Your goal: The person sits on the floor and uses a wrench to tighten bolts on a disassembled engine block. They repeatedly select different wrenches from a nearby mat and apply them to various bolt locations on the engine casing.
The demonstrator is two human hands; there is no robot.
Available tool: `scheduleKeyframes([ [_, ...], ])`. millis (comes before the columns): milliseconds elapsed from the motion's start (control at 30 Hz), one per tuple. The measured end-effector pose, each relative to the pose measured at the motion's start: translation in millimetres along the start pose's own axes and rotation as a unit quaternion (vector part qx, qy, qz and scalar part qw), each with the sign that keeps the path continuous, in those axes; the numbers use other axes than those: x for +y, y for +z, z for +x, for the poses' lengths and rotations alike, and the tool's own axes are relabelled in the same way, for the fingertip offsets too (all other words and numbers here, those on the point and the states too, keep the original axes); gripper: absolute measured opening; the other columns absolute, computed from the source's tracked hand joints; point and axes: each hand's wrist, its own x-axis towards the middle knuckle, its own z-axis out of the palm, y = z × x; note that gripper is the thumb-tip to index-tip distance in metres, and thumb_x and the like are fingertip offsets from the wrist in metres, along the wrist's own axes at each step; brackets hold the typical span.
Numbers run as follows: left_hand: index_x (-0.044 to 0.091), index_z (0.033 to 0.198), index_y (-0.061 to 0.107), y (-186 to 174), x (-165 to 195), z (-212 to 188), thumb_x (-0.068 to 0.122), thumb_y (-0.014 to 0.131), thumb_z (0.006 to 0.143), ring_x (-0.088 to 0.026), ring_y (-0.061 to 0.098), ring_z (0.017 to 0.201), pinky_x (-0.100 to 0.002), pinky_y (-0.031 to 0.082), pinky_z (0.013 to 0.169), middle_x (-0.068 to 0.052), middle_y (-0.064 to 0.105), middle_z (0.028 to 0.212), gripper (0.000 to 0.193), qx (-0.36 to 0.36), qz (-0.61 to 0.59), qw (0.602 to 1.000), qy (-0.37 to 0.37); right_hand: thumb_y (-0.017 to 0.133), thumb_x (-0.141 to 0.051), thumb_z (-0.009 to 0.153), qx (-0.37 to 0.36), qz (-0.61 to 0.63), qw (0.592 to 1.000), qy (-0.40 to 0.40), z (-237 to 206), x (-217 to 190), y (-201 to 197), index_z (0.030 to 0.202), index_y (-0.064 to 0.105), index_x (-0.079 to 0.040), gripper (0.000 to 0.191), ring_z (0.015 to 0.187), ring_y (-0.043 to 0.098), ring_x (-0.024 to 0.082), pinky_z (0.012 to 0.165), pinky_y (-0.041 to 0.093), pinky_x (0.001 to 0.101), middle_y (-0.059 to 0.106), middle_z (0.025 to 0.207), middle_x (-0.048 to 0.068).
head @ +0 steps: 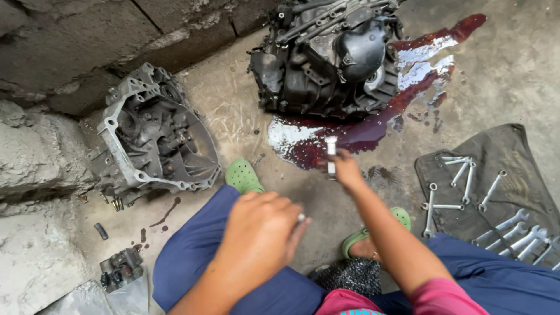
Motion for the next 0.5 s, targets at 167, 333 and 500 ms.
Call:
scheduleKeyframes([
  [167,0.005,0.085,0.076,-52,-45,13,0.015,0.08,0.084,-0.028,0.068,0.071,-0.038,0.05,0.065,-0.011,0.072,0.079,0.011,0.171,0.019,0.974,-0.147,0.057,-0.025,0.101,-0.049,0.105,0.992,0.048,73,-10,130,0.13,0.05,-0.012,0.033,0.082,0.076,0.028,0.06,0.058,0.0403,0.075,0.102,0.015],
  [333,-0.003,0.102,0.074,-56,-88,23,0.007,0.077,0.091,-0.026,0.07,0.077,-0.033,0.053,0.073,-0.014,0.071,0.086,0.015,0.248,-0.002,0.94,-0.233,0.053,-0.025,0.103,-0.073,0.188,0.978,0.044,140,-38,191,0.129,0.044,-0.012,0.03,0.094,0.075,0.031,0.067,0.063,0.0465,0.072,0.111,0.018],
  [500,-0.003,0.1,0.074,-52,-115,31,0.008,0.077,0.091,-0.023,0.071,0.078,-0.03,0.053,0.073,-0.013,0.072,0.086,0.014,0.235,-0.013,0.935,-0.264,0.047,-0.026,0.106,-0.06,0.24,0.967,0.068,182,-25,220,0.13,0.04,-0.013,0.028,0.098,0.074,0.033,0.072,0.063,0.0483,0.07,0.117,0.02],
])
